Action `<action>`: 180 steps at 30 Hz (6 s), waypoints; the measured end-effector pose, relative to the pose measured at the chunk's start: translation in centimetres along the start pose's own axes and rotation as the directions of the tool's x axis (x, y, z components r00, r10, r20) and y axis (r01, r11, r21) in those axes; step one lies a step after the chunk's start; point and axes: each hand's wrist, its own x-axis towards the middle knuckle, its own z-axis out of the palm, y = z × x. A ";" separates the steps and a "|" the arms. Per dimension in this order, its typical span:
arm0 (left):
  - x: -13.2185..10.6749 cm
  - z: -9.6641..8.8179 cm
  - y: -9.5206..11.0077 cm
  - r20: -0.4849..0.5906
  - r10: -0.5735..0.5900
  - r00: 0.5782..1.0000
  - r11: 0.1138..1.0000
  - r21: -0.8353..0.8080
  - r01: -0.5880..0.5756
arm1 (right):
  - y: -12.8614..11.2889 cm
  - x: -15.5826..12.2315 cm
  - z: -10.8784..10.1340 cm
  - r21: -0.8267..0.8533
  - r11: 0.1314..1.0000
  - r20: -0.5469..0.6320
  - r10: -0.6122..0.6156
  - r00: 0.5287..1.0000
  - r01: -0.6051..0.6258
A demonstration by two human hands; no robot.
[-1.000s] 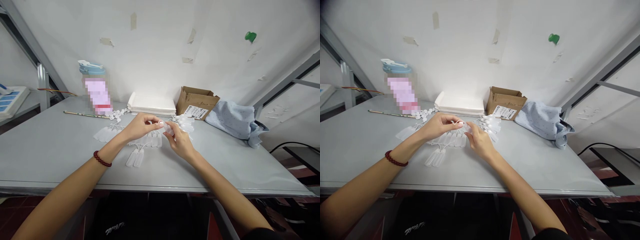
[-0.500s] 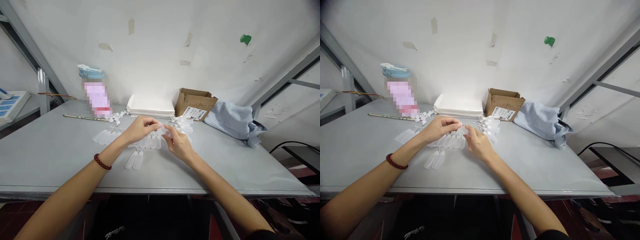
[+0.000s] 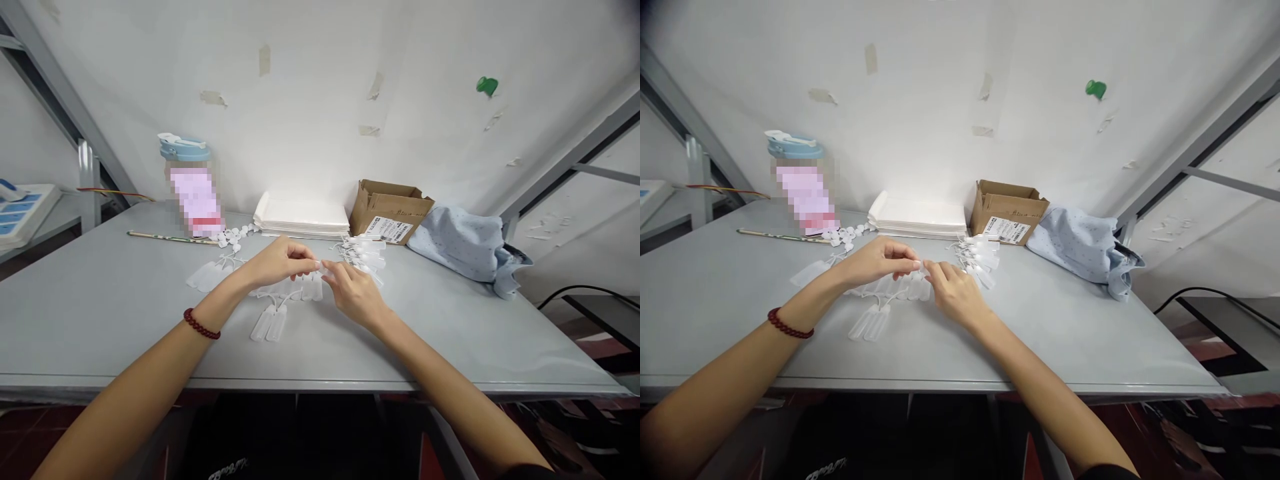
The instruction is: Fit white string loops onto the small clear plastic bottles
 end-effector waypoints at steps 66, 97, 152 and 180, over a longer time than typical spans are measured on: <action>0.5 1.6 -1.3 -0.123 0.085 0.989 0.980 -0.167 -0.105 | 0.2 0.4 -0.9 0.514 0.799 0.011 0.358 0.934 -0.313; 0.4 2.2 -1.4 -0.186 0.084 0.979 0.976 -0.181 -0.118 | 0.3 1.1 -2.1 0.704 0.502 0.214 0.525 0.823 -0.503; 0.2 2.9 -1.2 -0.231 0.153 0.961 0.975 -0.126 -0.185 | 0.6 0.1 -1.0 0.479 0.857 -0.182 0.308 0.934 -0.189; 1.2 -5.0 -5.5 -0.755 0.107 0.647 0.939 0.291 0.184 | 11.1 -0.3 1.0 0.108 0.836 -0.119 0.549 0.828 -0.538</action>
